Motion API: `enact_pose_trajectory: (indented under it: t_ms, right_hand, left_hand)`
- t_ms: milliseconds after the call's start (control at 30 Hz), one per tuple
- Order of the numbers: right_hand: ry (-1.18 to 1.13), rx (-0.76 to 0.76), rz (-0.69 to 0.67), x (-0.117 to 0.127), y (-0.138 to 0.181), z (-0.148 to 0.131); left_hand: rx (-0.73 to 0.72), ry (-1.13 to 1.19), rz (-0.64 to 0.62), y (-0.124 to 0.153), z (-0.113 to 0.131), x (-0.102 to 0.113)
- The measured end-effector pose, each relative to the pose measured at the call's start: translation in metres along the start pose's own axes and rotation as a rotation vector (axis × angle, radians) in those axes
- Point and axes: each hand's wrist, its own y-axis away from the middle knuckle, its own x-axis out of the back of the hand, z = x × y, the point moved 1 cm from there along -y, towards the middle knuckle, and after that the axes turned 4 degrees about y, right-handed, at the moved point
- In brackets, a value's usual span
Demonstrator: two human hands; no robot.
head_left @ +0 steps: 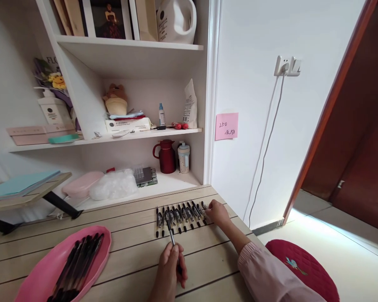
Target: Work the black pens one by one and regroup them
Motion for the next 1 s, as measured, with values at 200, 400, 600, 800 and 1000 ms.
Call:
enact_pose_trajectory:
  t_ms: [200,400,600,800,1000]
  right_hand:
    - [-0.005,-0.003,-0.025,-0.003,0.001,0.002]
    - [-0.088,-0.021,-0.049,0.011,0.014,0.005]
    - [-0.705,-0.027,-0.313,0.025,0.051,-0.019]
    - [-1.329,-0.040,-0.417,0.033,0.082,-0.046]
    - [-1.305,0.018,-0.441,0.038,0.088,-0.050]
  left_hand:
    - [0.006,-0.060,-0.045,0.001,-0.001,0.000]
    - [-0.014,-0.181,-0.113,0.003,-0.002,0.000]
    - [-0.121,-0.349,-0.189,0.003,-0.007,0.002]
    - [-0.182,-0.462,-0.218,0.005,-0.006,0.000]
    - [-0.153,-0.481,-0.223,0.004,-0.005,-0.001]
